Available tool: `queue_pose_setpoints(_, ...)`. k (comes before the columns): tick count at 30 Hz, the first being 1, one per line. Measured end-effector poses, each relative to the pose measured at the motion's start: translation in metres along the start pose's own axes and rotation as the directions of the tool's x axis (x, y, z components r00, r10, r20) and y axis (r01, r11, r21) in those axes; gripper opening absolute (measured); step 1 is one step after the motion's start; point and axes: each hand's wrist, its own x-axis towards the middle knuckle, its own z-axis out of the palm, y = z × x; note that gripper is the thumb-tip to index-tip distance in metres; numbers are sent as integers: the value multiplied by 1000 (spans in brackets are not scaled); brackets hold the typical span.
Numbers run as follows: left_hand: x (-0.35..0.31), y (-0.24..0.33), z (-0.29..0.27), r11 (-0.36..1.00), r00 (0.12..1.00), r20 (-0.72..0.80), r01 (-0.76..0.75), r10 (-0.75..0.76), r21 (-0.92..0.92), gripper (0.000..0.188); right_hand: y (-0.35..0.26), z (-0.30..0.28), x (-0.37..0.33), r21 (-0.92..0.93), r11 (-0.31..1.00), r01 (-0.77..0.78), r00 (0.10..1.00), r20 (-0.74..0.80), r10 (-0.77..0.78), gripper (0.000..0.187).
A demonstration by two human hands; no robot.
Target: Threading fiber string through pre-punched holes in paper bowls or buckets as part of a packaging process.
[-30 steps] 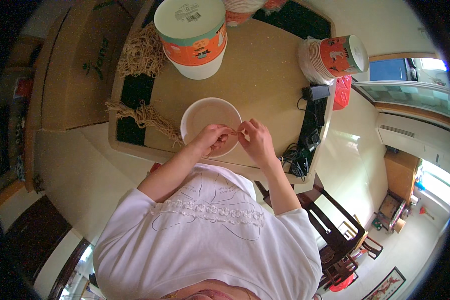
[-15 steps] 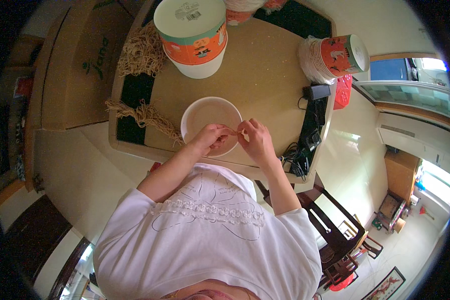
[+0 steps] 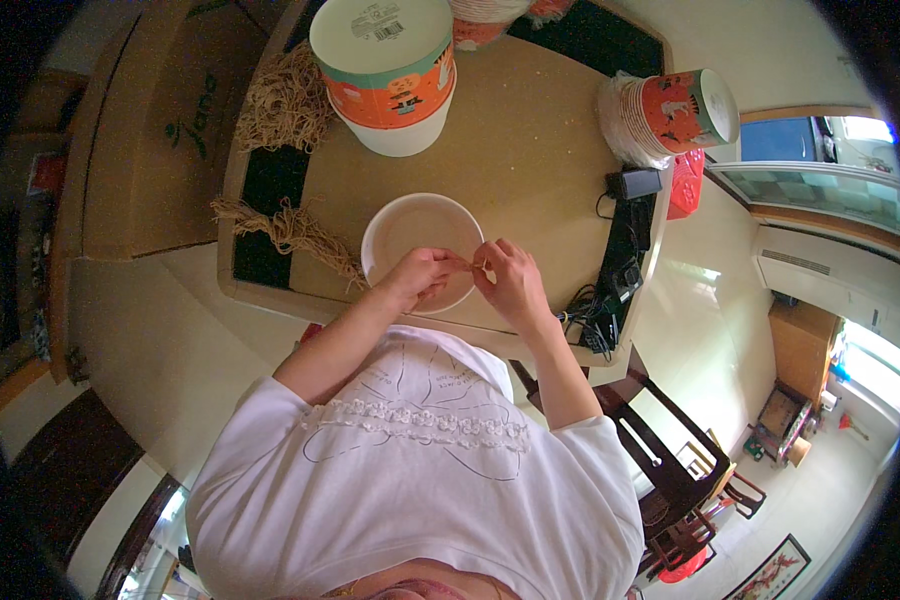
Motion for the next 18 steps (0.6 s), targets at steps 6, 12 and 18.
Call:
queue_pose_setpoints(6,1,3,1,1000,1000,22,15,-15,-6,13,-1,-1,-1,-21,1000,8,1000,14,-8,11)
queue_pose_setpoints(12,0,7,3,998,998,31,63,-63,-24,11,0,-2,-1,-1,1000,10,1000,23,-10,11)
queue_pose_setpoints(18,-1,8,3,997,998,-2,58,-58,-47,8,1,-1,0,-8,999,32,999,-4,-32,12)
